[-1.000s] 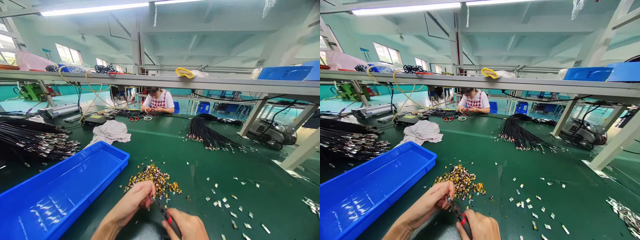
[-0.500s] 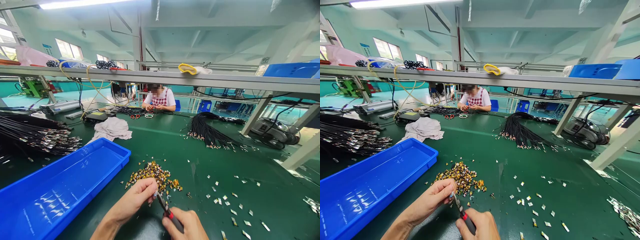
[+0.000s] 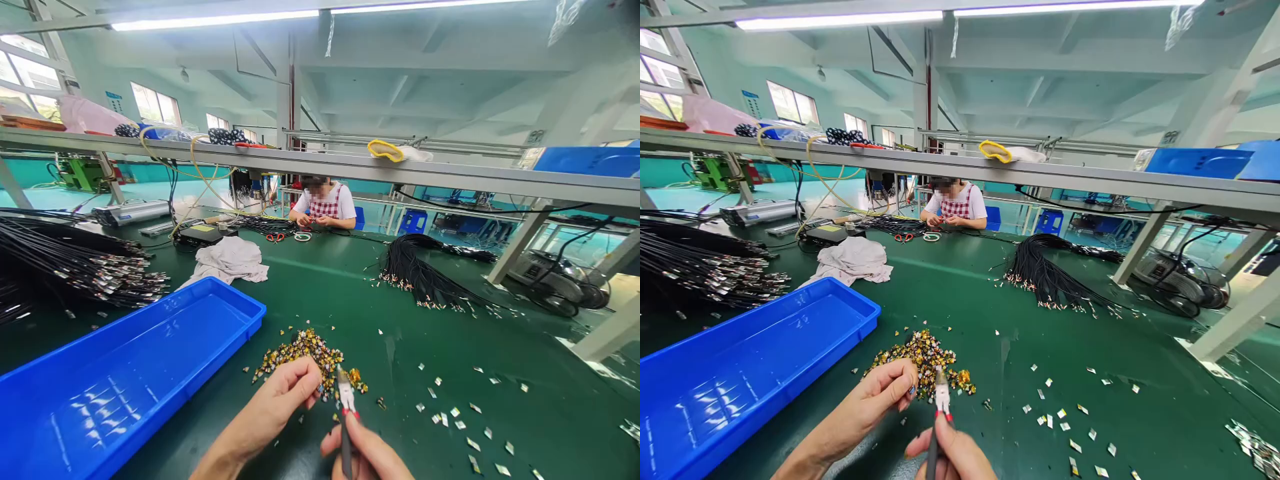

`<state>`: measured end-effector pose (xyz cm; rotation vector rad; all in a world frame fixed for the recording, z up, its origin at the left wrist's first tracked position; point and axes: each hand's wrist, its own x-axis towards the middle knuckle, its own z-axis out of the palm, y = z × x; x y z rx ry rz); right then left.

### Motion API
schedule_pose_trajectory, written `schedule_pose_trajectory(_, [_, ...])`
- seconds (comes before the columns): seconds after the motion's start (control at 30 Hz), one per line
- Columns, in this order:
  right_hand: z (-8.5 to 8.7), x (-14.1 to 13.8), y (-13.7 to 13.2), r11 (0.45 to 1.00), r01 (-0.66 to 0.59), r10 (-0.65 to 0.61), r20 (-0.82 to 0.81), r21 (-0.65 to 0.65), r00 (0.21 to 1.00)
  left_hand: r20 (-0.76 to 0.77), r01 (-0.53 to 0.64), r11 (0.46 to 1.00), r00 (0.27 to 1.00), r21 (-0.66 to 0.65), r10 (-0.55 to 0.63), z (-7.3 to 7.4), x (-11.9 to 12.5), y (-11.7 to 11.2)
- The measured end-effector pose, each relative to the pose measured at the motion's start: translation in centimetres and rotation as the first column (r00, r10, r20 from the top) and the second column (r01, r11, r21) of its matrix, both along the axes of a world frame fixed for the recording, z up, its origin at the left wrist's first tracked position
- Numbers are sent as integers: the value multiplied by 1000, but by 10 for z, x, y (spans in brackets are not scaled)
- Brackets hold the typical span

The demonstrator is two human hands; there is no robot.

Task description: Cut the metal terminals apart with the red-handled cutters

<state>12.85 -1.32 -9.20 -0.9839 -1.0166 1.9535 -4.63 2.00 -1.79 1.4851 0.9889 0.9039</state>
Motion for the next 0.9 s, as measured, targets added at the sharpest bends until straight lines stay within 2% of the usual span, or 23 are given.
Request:
schedule_pose_trajectory(0.07, [3, 4, 2, 999, 43, -43, 47, -5, 998, 8, -15, 1000, 1000, 26, 15, 0, 0, 0])
schedule_pose_trajectory(0.17, [1, 4, 4, 971, 23, -101, 327, 236, 940, 14, -41, 999, 999, 25, 41, -2, 2, 2])
schedule_pose_trajectory(0.27, [-2, -1, 1, 889, -72, -216, 552, 453, 806, 3, -44, 999, 999, 3, 44, -3, 4, 2])
schedule_pose_trajectory(0.4, [-7, -5, -5, 835, -139, -292, 643, 532, 709, -30, -53, 999, 998, -1, 53, -3, 9, 2])
schedule_pose_trajectory(0.53, [-14, -4, -9, 768, -120, -421, 637, 630, 646, -38, -103, 995, 994, 6, 103, -4, 12, 3])
schedule_pose_trajectory(0.63, [-14, -2, -9, 786, -160, -376, 667, 597, 643, -20, -127, 992, 992, -4, 127, -6, 11, 4])
schedule_pose_trajectory(0.77, [-7, 0, -7, 836, -179, -268, 670, 518, 692, -4, -126, 991, 992, -40, 126, -8, 10, 4])
schedule_pose_trajectory(0.9, [-9, 0, -5, 855, -155, -281, 695, 494, 662, 108, -59, 989, 991, -137, 74, -8, 11, 2])
